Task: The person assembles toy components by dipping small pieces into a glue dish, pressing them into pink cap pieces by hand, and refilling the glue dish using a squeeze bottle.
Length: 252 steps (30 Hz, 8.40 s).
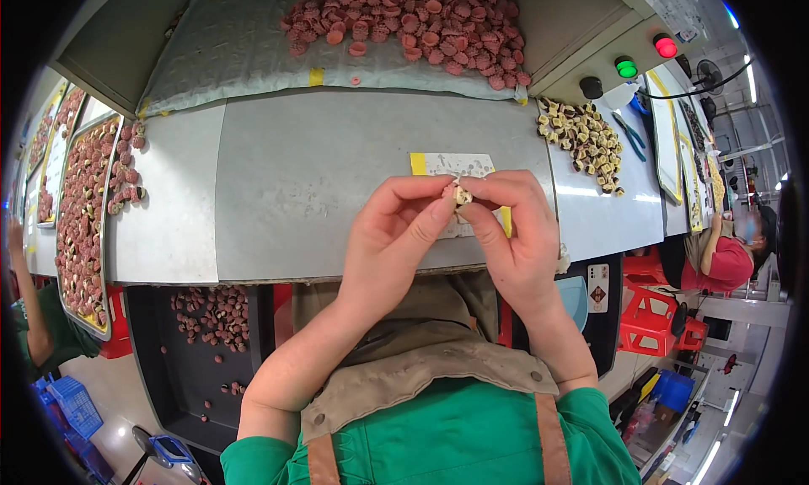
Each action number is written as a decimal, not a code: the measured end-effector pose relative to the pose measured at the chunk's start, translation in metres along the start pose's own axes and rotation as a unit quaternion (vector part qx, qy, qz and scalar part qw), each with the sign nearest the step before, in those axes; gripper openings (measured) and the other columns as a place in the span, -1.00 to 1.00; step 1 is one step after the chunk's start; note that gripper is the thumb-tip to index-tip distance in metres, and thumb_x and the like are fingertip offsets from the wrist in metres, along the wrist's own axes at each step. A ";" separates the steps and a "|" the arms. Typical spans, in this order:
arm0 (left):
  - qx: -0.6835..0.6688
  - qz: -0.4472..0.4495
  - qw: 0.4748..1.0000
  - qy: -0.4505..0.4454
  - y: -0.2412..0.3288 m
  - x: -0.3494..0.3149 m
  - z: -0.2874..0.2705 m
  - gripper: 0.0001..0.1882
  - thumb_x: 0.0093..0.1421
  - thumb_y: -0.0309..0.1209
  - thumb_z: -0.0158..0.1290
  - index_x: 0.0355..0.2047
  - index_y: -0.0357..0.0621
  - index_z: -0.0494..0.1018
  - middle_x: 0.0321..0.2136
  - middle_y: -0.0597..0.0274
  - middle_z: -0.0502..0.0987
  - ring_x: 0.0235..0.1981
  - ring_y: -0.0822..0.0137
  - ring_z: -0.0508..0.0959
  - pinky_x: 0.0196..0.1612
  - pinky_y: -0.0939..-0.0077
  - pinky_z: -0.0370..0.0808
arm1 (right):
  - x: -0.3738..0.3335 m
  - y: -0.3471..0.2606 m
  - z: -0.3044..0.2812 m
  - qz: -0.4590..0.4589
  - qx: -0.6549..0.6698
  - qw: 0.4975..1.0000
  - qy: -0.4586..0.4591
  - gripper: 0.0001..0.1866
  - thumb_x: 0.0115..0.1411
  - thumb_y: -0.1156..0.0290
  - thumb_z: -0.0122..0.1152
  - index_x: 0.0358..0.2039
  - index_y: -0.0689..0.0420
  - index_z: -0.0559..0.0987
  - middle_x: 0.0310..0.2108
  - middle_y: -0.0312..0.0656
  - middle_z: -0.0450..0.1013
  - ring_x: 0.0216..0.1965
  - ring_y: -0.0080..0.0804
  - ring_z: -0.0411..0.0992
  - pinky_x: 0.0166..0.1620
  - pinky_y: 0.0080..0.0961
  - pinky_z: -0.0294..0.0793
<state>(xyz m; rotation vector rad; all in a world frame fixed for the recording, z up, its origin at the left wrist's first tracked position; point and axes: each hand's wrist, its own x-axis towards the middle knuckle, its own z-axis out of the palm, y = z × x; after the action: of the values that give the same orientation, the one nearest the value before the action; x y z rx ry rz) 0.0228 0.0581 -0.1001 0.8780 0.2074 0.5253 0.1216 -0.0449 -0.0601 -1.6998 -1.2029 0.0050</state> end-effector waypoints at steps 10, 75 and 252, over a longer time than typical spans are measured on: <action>-0.029 -0.056 0.996 -0.068 0.006 0.002 0.001 -0.58 0.28 -0.46 -0.04 0.13 -0.22 0.20 -0.19 0.24 0.46 -0.14 0.48 0.45 -0.06 0.58 0.41 | -0.001 0.007 -0.015 0.052 0.121 0.990 -0.057 -0.64 -0.03 0.40 0.38 -0.22 0.17 0.49 -0.19 -0.20 0.31 -0.13 -0.39 0.28 -0.06 -0.50 0.27; 0.791 0.173 0.404 0.426 0.225 -0.153 -0.231 -0.82 0.16 -0.30 0.08 -0.31 -0.11 0.54 -0.24 0.18 0.53 -0.18 0.23 0.47 -0.06 0.34 0.34 | -0.003 0.108 -0.111 -0.010 -0.350 0.936 -0.039 -0.79 0.26 0.47 -0.04 -0.12 0.23 0.44 -0.19 -0.07 0.38 -0.13 -0.14 0.34 -0.03 -0.35 0.30; -0.193 -0.121 0.974 -0.006 0.002 0.002 0.001 -0.72 0.32 -0.35 -0.10 0.00 -0.13 0.33 -0.18 0.30 0.46 -0.22 0.53 0.45 -0.11 0.61 0.42 | -0.002 0.052 -0.098 0.041 -0.267 0.954 -0.133 -0.89 0.12 0.49 0.13 -0.33 0.21 0.50 -0.41 -0.12 0.40 -0.33 -0.17 0.39 -0.28 -0.39 0.38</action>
<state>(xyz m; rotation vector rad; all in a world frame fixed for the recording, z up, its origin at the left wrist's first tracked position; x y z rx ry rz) 0.0239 0.0592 -0.0974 0.4675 0.1896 0.3157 0.2065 -0.1156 -0.0508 -2.2777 -1.4165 -0.0447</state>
